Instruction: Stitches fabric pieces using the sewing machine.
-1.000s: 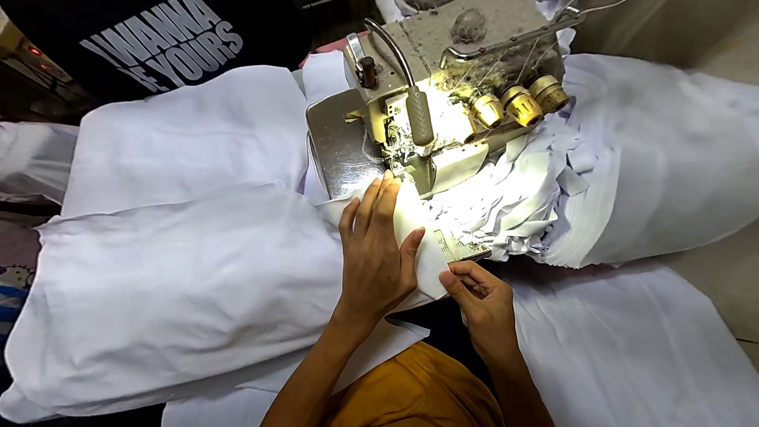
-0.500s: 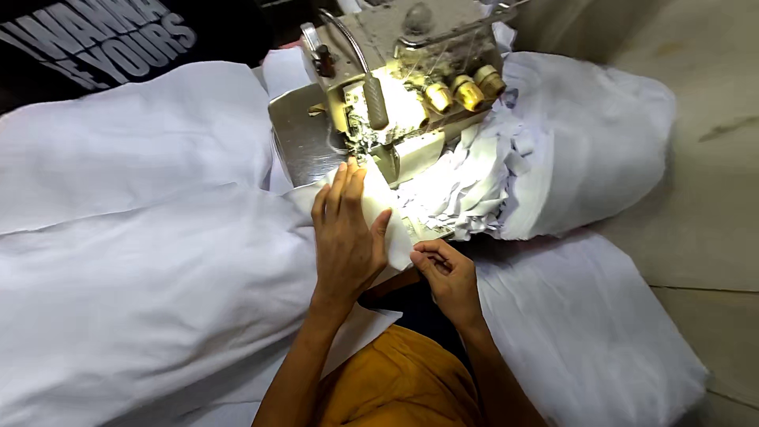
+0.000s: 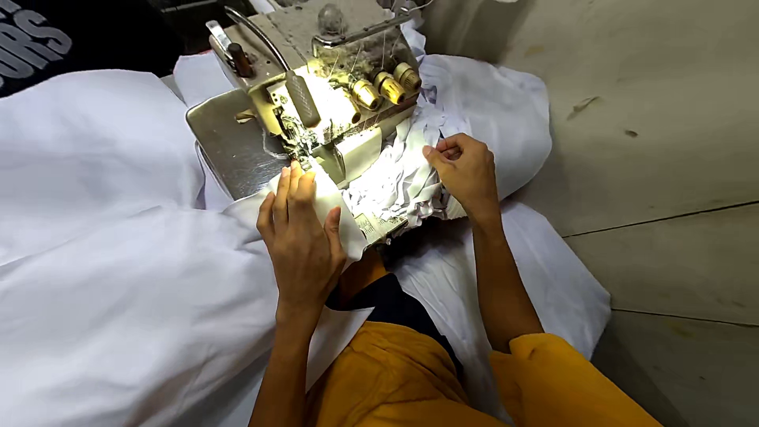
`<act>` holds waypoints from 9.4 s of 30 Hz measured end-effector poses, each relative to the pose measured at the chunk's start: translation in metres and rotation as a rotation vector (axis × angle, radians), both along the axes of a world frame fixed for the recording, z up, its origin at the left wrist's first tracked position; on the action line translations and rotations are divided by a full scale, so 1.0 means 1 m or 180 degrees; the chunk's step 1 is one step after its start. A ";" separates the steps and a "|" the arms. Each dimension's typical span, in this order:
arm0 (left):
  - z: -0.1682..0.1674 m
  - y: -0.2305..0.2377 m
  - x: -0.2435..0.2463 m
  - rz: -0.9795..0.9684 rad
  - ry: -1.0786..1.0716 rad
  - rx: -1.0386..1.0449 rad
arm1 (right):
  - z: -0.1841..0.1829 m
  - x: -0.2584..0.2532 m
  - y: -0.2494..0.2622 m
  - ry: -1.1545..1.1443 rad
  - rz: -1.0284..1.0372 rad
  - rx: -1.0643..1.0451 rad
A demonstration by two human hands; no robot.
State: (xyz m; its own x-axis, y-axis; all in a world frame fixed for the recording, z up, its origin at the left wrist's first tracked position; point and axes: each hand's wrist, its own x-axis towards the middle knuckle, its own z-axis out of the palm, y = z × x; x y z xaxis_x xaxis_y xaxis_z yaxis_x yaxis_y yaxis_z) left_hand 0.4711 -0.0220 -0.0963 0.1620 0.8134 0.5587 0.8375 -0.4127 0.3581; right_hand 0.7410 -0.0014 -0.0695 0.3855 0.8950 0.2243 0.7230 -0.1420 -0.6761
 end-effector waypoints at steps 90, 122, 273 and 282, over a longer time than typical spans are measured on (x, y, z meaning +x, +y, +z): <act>0.034 -0.031 -0.014 -0.1008 -0.3761 -0.1496 | 0.005 -0.098 -0.052 0.1029 0.2457 0.0288; 0.044 -0.008 -0.098 0.0304 -0.1295 -0.1181 | -0.035 -0.113 -0.017 0.1531 0.2024 0.0533; -0.051 -0.109 0.024 -0.0340 -0.2822 -0.1847 | -0.058 -0.075 -0.067 0.2054 0.2169 -0.0154; -0.033 -0.119 0.011 -0.0647 -0.3246 -0.1869 | -0.054 -0.086 -0.075 0.1951 0.1600 -0.0108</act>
